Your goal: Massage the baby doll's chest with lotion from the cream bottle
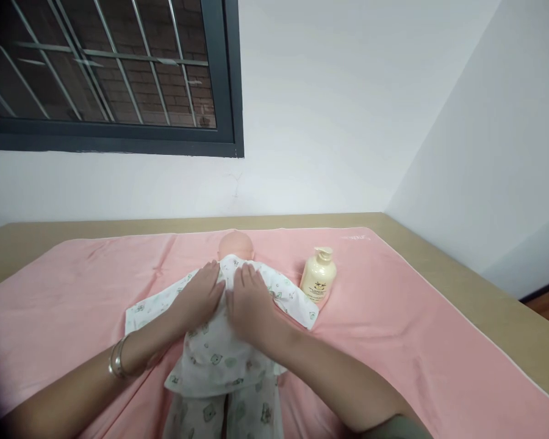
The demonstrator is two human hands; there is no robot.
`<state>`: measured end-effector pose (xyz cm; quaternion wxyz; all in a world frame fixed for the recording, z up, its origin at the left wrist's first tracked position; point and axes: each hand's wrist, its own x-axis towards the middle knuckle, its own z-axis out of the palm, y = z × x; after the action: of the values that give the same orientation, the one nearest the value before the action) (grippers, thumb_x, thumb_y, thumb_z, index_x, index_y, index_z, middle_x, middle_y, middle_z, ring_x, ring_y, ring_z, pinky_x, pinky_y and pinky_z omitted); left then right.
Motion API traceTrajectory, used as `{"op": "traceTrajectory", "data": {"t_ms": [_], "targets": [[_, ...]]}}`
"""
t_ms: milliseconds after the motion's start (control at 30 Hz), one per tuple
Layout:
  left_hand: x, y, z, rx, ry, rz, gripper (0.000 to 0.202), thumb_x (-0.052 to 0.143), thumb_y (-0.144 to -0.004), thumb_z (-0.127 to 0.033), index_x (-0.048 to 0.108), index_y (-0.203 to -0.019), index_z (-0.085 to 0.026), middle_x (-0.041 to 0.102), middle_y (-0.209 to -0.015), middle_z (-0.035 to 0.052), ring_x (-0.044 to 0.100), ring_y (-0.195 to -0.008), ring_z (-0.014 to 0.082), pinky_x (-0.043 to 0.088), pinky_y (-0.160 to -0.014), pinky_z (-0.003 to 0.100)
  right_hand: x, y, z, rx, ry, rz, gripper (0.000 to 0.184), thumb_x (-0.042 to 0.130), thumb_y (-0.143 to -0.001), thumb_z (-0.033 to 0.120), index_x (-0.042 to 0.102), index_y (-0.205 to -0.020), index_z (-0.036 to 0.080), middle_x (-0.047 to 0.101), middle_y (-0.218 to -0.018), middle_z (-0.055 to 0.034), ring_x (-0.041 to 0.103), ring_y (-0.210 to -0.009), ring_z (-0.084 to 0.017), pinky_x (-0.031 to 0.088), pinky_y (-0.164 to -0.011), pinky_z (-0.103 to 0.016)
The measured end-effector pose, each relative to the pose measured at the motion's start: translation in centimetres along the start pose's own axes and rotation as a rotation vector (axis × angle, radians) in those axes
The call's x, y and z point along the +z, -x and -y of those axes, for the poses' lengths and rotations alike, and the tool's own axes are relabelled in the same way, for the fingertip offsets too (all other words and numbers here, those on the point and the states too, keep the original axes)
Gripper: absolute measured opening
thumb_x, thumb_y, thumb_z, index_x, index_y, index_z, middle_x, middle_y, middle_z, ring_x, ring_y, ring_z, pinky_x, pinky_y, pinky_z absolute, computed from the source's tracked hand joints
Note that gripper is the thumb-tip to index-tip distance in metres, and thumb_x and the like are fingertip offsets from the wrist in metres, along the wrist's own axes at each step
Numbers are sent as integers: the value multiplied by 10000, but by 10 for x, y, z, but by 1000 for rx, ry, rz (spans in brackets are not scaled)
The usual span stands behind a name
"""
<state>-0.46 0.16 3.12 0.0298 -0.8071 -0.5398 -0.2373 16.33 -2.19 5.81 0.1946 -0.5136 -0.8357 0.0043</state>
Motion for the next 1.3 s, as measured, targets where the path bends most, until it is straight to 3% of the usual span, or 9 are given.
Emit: {"op": "traceTrajectory", "data": {"t_ms": [133,333,467,567,667,833,933,1067,1300], "targets": [[-3,-14,9,-95,7,56,475,217,-982,-304,512,-1259,-55,597,-1295,218,543,-1245,300,422,-1052,487,-5,6,7,-52,-29,29,469,289,-1012,253,489,-1379,41,470,-1460,-204,391,-1393,-279,271,-1170,-446],[-4,22,-20,51,-213,-74,473,327,-936,-220,476,-1332,-9,514,-1389,258,422,-1358,363,357,-1098,538,-8,-39,-38,81,-58,90,435,249,-1029,218,533,-1317,59,565,-1374,-188,466,-1340,-243,309,-1140,-468],[-10,10,-11,74,-220,-28,433,330,-907,-157,540,-1256,-11,588,-1295,248,512,-1277,332,381,-1087,488,-1,-14,-17,15,-1,29,438,308,-1006,222,505,-1348,32,525,-1405,-213,440,-1355,-275,275,-1159,-476],[-11,-14,5,-31,-111,4,418,296,-937,-190,532,-1252,-49,642,-1220,210,580,-1190,298,387,-1079,513,0,7,4,-91,61,-27,474,386,-963,228,491,-1365,0,510,-1412,-233,425,-1359,-309,271,-1166,-468],[-6,-18,4,-70,-54,-22,441,269,-954,-210,470,-1325,-82,638,-1252,178,566,-1215,278,344,-1108,550,-3,-2,-1,-70,74,6,467,414,-939,203,511,-1353,8,513,-1409,-231,444,-1343,-304,274,-1165,-457],[-1,10,-19,67,-117,-102,470,306,-942,-218,460,-1341,-24,511,-1403,243,438,-1349,334,338,-1117,531,-7,-36,-31,76,77,90,434,345,-954,135,531,-1325,9,556,-1360,-237,490,-1308,-284,333,-1119,-465],[-10,8,-19,69,-63,-60,436,355,-915,-219,507,-1291,-58,568,-1337,217,486,-1294,334,347,-1106,538,-7,-20,-17,16,86,78,449,372,-958,177,516,-1341,-8,532,-1380,-252,463,-1329,-311,300,-1142,-481],[-20,-14,-3,-39,136,15,357,374,-894,-214,554,-1193,-142,650,-1172,144,595,-1091,278,462,-984,469,-7,9,9,-94,58,31,566,389,-971,293,392,-1445,-15,380,-1508,-247,317,-1423,-351,262,-1168,-499],[4,-17,6,-132,210,-70,365,345,-931,-290,557,-1194,-154,653,-1150,134,566,-1135,283,408,-1036,486,5,-28,-23,137,-24,58,591,329,-1004,383,379,-1460,10,383,-1520,-212,319,-1432,-307,219,-1183,-482]]}}
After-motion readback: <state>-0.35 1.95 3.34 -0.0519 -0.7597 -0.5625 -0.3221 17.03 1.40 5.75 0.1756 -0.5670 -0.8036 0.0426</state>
